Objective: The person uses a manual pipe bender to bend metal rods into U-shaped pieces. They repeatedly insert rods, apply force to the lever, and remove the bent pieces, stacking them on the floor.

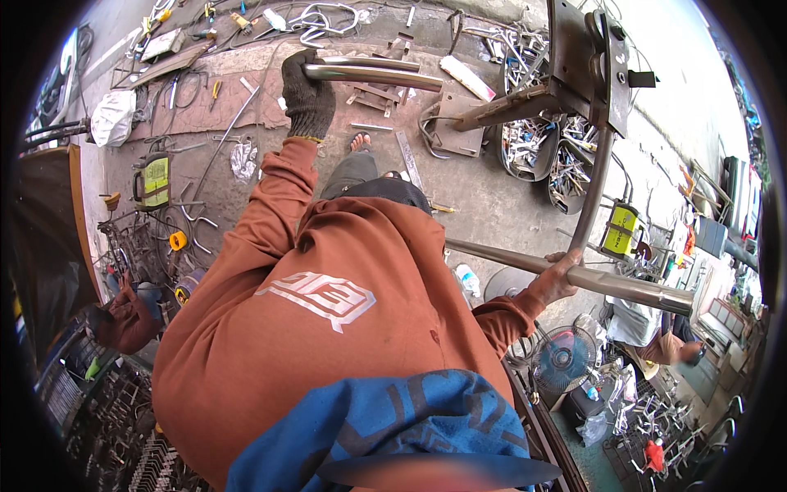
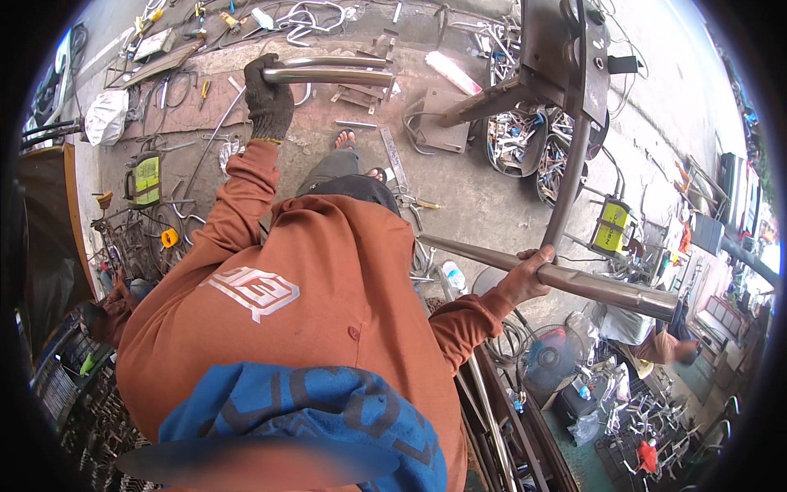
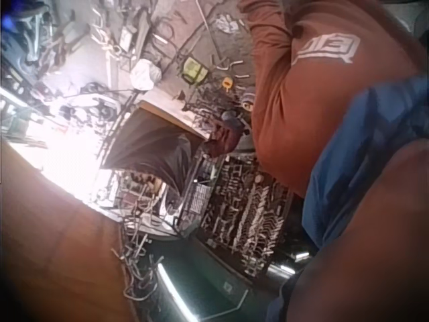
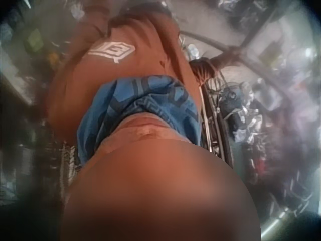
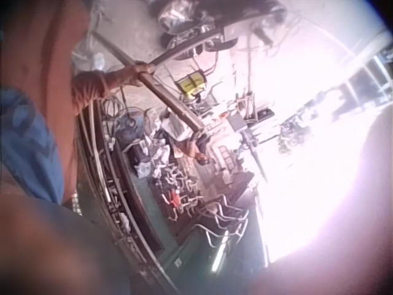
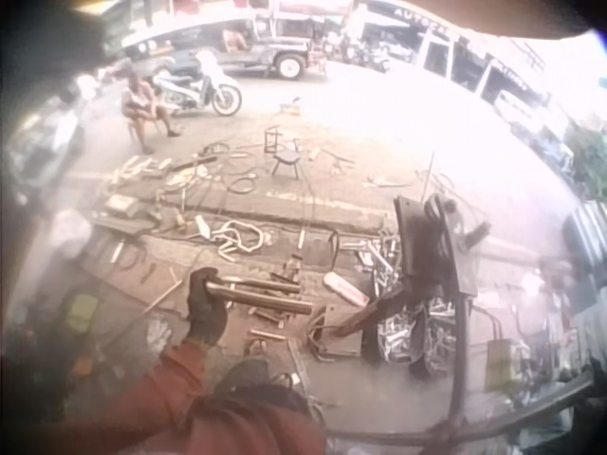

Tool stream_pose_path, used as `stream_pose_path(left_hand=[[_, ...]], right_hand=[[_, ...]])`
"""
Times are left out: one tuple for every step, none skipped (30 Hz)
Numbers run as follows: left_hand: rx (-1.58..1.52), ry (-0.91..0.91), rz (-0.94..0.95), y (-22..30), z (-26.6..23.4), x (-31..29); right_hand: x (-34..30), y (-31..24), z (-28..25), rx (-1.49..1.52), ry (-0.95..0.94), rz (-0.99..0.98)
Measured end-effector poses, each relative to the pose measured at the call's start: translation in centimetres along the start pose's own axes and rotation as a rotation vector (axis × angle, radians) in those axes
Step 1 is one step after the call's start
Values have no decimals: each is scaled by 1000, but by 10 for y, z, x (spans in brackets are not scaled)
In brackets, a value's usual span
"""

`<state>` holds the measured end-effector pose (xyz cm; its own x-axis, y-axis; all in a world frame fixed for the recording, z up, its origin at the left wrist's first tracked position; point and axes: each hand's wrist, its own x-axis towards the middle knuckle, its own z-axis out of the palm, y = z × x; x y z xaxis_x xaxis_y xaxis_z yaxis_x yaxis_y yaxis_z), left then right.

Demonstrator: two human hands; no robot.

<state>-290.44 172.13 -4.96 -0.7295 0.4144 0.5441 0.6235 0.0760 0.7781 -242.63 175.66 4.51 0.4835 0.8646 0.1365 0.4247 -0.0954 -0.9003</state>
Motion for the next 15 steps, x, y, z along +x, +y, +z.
stream_pose_path(left_hand=[[-3,2,-3,1,-1,0],[7,5,9,2,-1,0],[19,8,21,3,-2,1],[33,8,26,4,-3,1],[29,6,18,5,-4,2],[27,1,4,6,-4,2],[24,-4,-10,6,-5,4],[33,0,13,6,-5,4],[40,5,36,6,-5,5],[47,11,58,6,-5,6],[40,12,51,5,-4,5],[34,12,44,5,-4,7],[28,14,46,5,-3,6],[24,12,36,4,-2,8],[20,12,35,4,-2,8]], right_hand=[[0,0,-1,-15,1,-1],[0,0,-1,-15,4,-1],[0,0,-1,-26,7,1],[0,0,-1,-48,7,8],[0,0,-1,-40,6,4],[0,1,-2,-43,3,4],[0,0,-1,-55,9,7],[0,0,-1,-42,3,10],[0,0,-1,-36,6,15],[0,0,0,-38,12,25],[0,0,0,-24,14,25],[-1,-1,1,-18,19,32],[-1,-2,1,-25,23,45],[-2,-3,2,-13,27,47],[-2,-3,2,-15,31,55]])
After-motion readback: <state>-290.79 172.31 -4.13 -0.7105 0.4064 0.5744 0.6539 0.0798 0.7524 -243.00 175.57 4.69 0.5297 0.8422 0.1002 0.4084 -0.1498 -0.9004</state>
